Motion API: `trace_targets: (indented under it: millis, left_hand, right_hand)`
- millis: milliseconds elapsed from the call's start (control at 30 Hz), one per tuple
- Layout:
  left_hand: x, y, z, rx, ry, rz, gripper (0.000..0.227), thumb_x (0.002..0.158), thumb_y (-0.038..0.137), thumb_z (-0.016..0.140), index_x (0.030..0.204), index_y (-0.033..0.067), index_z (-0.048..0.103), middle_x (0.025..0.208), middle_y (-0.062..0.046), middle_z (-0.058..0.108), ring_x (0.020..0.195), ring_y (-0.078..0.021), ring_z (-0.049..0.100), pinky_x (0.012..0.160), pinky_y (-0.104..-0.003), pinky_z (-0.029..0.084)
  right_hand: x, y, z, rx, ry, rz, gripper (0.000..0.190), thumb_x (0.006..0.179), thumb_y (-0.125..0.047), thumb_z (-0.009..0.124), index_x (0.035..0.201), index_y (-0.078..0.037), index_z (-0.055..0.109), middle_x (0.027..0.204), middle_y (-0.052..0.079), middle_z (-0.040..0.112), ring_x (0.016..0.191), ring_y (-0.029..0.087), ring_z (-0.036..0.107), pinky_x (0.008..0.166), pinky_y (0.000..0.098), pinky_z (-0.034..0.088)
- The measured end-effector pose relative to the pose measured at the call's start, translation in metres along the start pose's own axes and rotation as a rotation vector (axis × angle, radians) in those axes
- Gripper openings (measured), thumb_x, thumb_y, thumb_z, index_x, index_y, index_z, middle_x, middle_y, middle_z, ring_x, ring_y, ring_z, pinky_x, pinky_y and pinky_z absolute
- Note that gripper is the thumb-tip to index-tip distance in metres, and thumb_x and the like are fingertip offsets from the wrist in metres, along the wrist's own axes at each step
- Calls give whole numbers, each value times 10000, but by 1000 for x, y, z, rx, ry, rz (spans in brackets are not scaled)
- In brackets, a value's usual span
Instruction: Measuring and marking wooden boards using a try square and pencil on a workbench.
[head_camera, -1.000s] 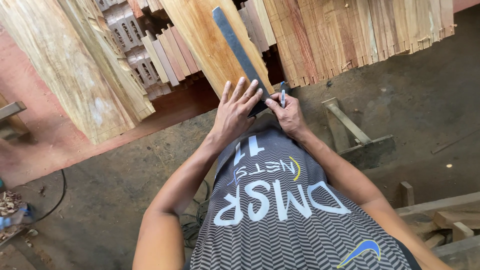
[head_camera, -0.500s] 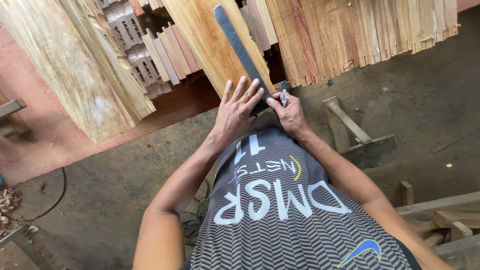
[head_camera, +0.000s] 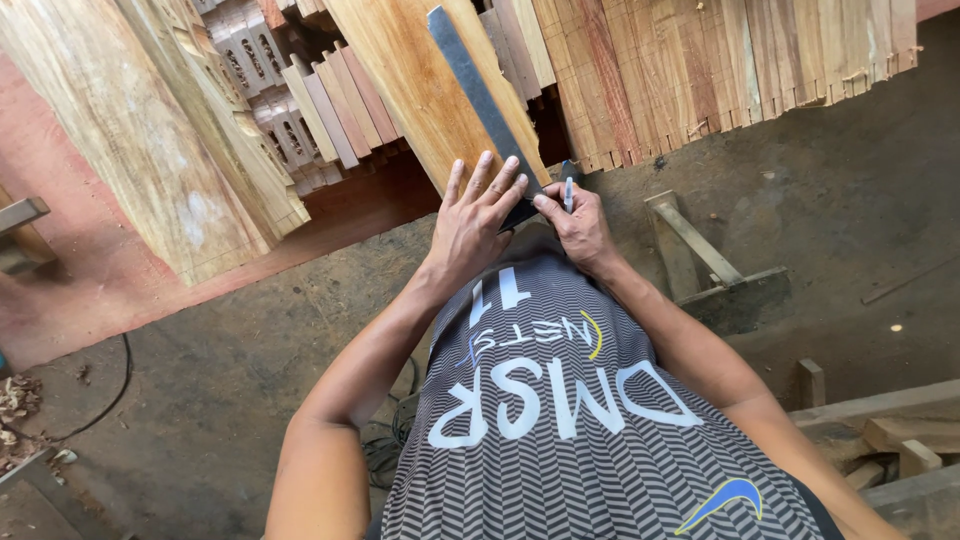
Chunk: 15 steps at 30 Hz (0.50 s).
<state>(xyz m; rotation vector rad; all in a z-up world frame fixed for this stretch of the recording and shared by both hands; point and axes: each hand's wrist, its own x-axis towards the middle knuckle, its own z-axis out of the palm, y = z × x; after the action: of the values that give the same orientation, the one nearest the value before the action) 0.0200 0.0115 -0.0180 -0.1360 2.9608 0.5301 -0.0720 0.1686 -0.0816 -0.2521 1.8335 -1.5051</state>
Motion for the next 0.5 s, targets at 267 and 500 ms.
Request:
trace_targets:
  millis: [267,500]
  left_hand:
    - [3,7,0,8,43,-24,750,577,242,778,1268,172,494,1395,-24,394,1320,-296,285,1093,-534,123]
    - [1,8,7,13,9,-51,768,583,218,775,1285,180,467,1414,-15,359,1329,-303,258,1096,-536,116]
  right_hand:
    - [1,0,-1,21,-9,10,118,847,-190,657,809,-79,663,484,7,476,433,40,442,384,165,345]
    - [-22,-60,-28,-246,174,-273,217,946,-247,466,892,-68,578,664,80,529,601,171,503,571,307,426]
